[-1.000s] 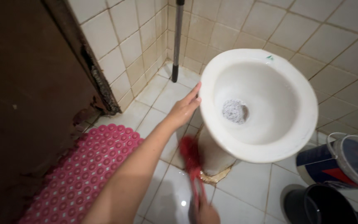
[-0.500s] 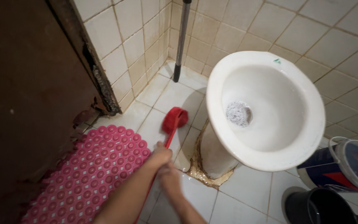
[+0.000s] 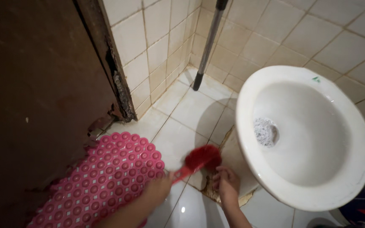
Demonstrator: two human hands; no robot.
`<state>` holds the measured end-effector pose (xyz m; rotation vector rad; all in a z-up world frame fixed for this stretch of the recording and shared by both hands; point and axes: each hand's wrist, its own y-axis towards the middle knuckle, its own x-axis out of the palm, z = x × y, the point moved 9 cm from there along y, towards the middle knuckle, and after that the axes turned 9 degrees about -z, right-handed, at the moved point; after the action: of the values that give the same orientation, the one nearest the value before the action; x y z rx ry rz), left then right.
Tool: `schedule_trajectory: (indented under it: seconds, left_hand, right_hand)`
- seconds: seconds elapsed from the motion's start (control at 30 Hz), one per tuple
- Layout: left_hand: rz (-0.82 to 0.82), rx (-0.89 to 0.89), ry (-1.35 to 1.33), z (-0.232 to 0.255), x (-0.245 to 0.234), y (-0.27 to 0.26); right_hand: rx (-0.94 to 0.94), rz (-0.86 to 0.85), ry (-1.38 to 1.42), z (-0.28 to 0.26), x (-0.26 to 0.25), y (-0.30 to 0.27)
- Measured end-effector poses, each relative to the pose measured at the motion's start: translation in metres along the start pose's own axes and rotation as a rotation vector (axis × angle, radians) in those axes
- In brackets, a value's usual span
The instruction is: The person scrubs a white bidet with a red toilet brush, then rinses it with water from a black pan. They proceed to scrub the tiled floor and walls, and finally organize various toiletries and cloths in a black basin.
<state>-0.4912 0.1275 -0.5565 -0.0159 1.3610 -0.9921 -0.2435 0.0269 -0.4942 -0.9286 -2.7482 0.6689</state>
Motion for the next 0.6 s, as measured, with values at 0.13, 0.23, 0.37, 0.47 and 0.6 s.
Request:
schedule_trajectory:
  seconds: [0.13,0.23,0.37,0.47,0.6]
  left_hand:
    - [0.063,-0.078,-0.215,0.012,-0.044,0.092]
    - [0.2,-0.118,-0.19,0.058,-0.075,0.145]
    - [0.029,-0.054,-0.17,0.102,-0.046,0.116]
    - [-0.059,-0.016,-0.206,0.04,-0.033,0.041]
    - [-0.154,0.03,-0.118,0.009,-0.032,-0.006]
  right_hand:
    - [0.075,-0.02,0.021,0.011,0.008,0.005]
    - [0.09,-0.049,0.013,0.017,0.016,0.013]
    - [0.164,-0.026,-0.006,0.025,0.007,0.014]
    - [0.191,-0.03,0.003,0.031,0.006,0.01]
    - [0.2,-0.067,-0.002,0.033,0.021,0.013]
